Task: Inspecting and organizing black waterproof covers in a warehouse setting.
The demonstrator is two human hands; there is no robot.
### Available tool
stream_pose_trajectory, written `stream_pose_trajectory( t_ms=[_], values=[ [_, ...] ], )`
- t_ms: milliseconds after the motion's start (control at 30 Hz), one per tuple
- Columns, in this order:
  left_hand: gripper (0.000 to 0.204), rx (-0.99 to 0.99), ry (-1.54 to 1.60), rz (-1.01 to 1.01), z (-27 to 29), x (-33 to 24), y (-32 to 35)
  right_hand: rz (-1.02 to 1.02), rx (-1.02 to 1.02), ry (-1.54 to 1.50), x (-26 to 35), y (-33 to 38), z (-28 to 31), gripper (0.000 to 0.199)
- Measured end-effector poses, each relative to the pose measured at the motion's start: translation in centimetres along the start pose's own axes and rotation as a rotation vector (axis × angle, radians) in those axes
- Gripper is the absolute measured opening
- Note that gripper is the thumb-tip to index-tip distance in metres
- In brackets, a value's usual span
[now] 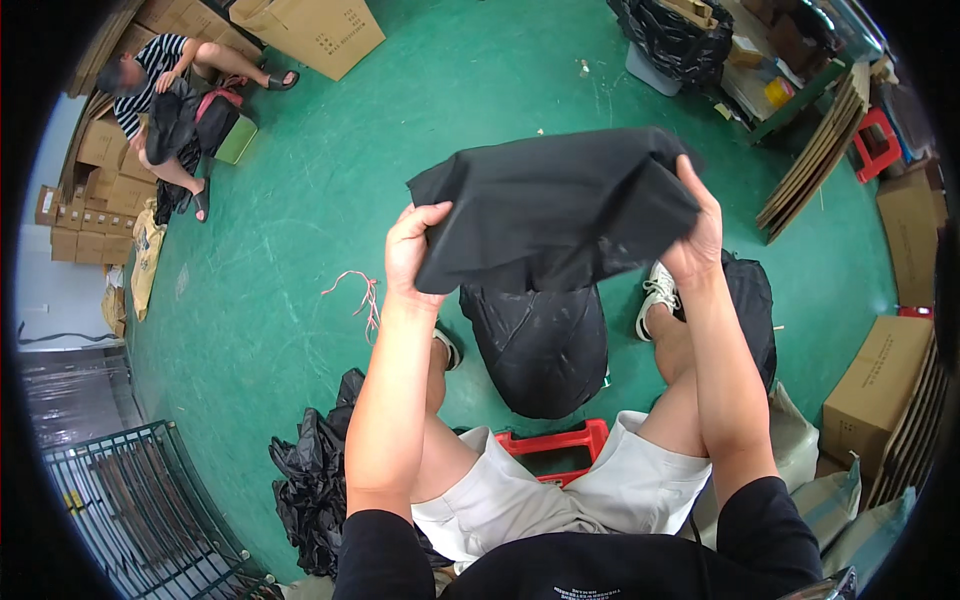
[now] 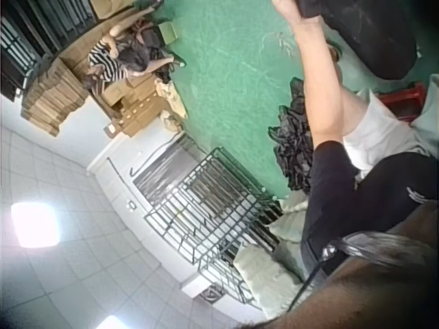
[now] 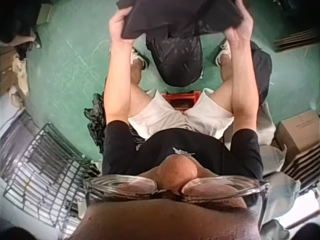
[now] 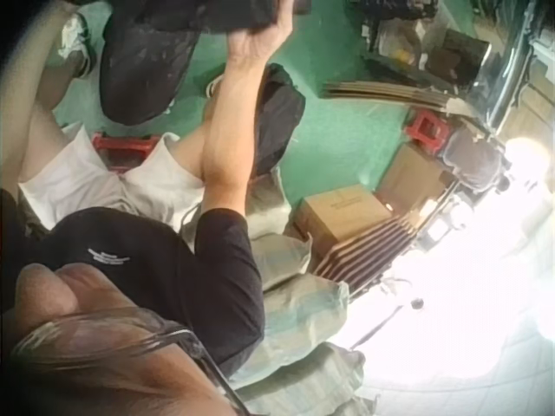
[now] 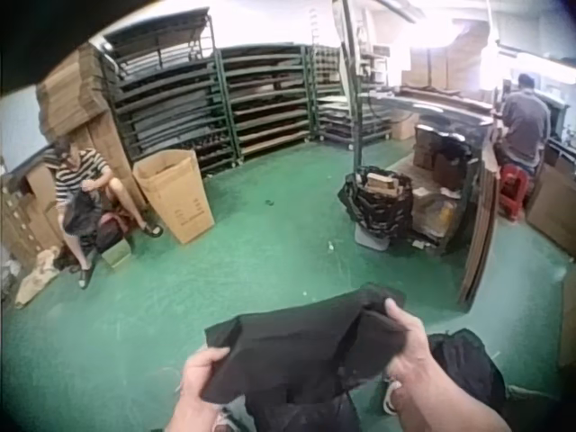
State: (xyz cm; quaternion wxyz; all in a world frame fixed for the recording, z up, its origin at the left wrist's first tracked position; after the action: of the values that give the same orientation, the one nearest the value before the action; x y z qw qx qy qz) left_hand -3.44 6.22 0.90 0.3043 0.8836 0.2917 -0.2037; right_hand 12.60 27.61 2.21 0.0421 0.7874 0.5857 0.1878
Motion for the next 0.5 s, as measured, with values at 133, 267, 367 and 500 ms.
stream_pose_trajectory(
  t_ms=[133, 267, 367, 500],
  values=[
    [0.025, 0.087, 0.082, -0.009, 0.5, 0.0, -0.4, 0.192, -0.182, 0.519, -3.0, -0.4, -0.5, 0.043],
    [0.029, 0.084, 0.099, -0.055, 1.4, -1.6, -0.9, 0.200, -0.295, 0.434, -2.2, -0.9, 0.9, 0.027],
    [0.032, 0.026, 0.217, -0.029, 1.0, -1.5, -0.8, 0.195, -0.264, 0.438, -1.5, -0.9, 0.6, 0.026],
    [0.039, 0.111, 0.247, 0.160, -2.7, 1.1, 0.4, 0.133, -0.274, 0.319, -2.7, -1.5, 1.6, 0.026]
  ],
)
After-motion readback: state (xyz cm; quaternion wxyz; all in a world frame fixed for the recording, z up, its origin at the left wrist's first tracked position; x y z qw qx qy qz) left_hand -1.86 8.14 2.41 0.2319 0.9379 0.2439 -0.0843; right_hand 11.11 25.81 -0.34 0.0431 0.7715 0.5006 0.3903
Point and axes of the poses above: each hand's wrist, its own y-axis away from the middle knuckle, its own z-axis out of the back of the hand, x = y × z, the point moved 8 cm from there along -y, towards the middle knuckle, and after that the axes turned 12 degrees about -x, right-handed, at the moved point
